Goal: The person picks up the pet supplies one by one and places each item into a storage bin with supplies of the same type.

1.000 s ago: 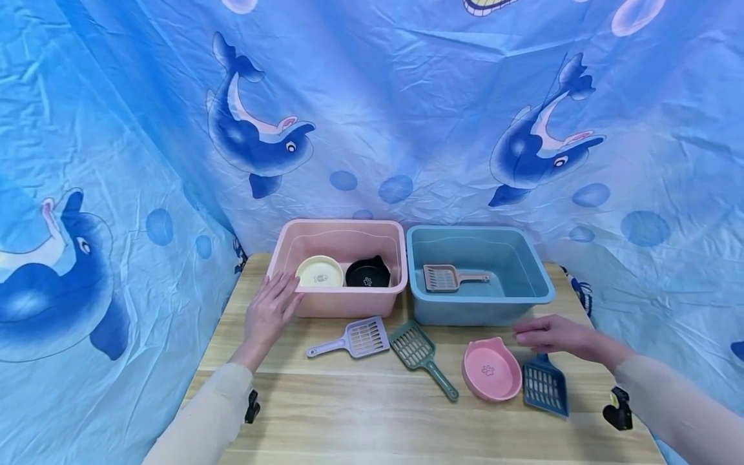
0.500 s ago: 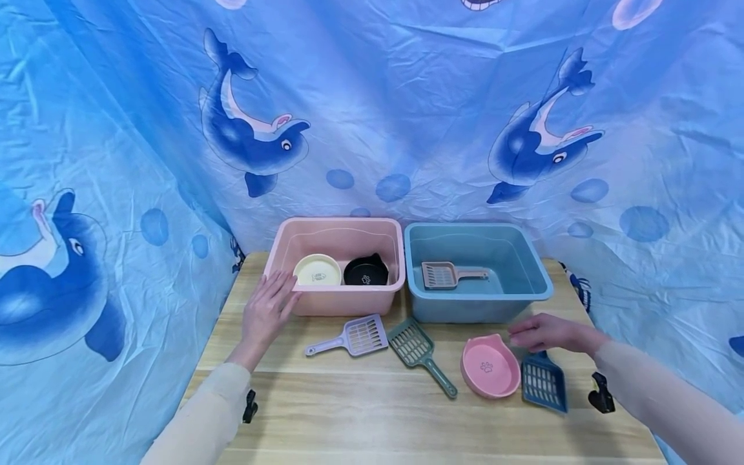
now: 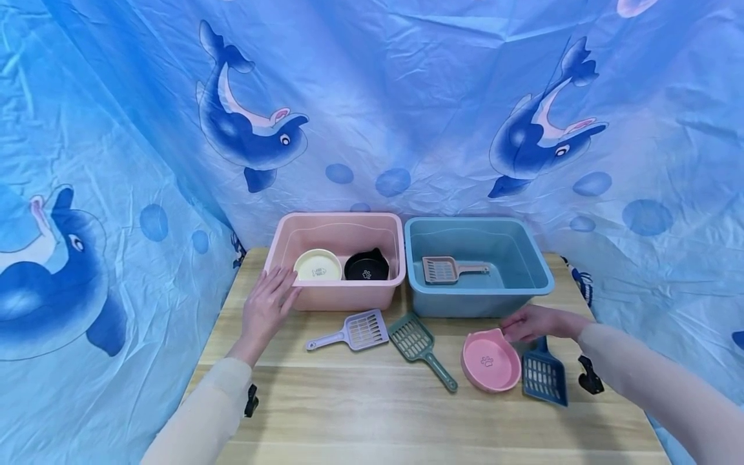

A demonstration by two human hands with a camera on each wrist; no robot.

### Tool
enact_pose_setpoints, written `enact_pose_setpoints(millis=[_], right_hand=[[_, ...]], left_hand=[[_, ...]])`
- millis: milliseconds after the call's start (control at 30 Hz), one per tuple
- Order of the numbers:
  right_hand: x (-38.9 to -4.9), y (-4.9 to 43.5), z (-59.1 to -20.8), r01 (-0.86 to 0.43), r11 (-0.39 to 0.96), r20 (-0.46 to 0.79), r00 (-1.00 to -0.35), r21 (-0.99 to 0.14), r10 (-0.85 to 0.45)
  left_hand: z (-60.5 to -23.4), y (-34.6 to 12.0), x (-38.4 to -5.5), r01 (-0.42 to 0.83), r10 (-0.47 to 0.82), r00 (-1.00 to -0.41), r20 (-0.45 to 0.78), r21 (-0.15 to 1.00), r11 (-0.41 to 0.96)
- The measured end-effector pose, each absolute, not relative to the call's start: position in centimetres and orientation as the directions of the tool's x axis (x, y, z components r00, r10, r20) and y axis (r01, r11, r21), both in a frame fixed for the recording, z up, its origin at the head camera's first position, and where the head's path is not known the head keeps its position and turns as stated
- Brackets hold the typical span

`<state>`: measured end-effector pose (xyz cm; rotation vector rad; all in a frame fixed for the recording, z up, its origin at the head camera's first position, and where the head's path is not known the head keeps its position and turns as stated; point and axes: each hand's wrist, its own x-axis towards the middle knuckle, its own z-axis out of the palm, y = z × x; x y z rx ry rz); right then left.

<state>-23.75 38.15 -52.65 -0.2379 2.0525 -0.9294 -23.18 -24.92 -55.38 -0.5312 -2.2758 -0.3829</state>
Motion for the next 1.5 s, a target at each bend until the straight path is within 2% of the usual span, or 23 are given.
enact_pose_setpoints(millis=[267, 700, 967, 1200, 1500], right_hand=[[-24.4, 37.5, -53.4, 0.148, 0.761, -0.647, -0.641, -0.632, -0.413], [-24.8, 36.1, -53.9, 0.084, 0.775, -0.633, -0.634, -0.626, -0.443], [-24.8, 35.3, -54.2, 0.065, 0.793, -0.621, -0.661, -0.606, -0.420], [-24.8, 35.0, -54.8, 0.028, 0.795, -0.584, -0.694, -0.606, -0.421], [-24.9, 34.4, -54.9, 0.026, 0.798, -0.587, -0.691, -0.602, -0.421]], left_hand=[[-55.1, -24.8, -22.9, 0.480, 0.269, -0.651, 0.710, 0.109, 0.871], [-55.0, -24.7, -22.9, 0.440, 0.256, -0.691, 0.676, 0.112, 0.891], [-54.8, -24.6, -22.8, 0.420, 0.243, -0.717, 0.653, 0.126, 0.899], [-55.0, -24.8, -22.9, 0.436, 0.255, -0.704, 0.663, 0.119, 0.892], [-54.7, -24.7, -22.8, 0.429, 0.248, -0.711, 0.658, 0.127, 0.894]])
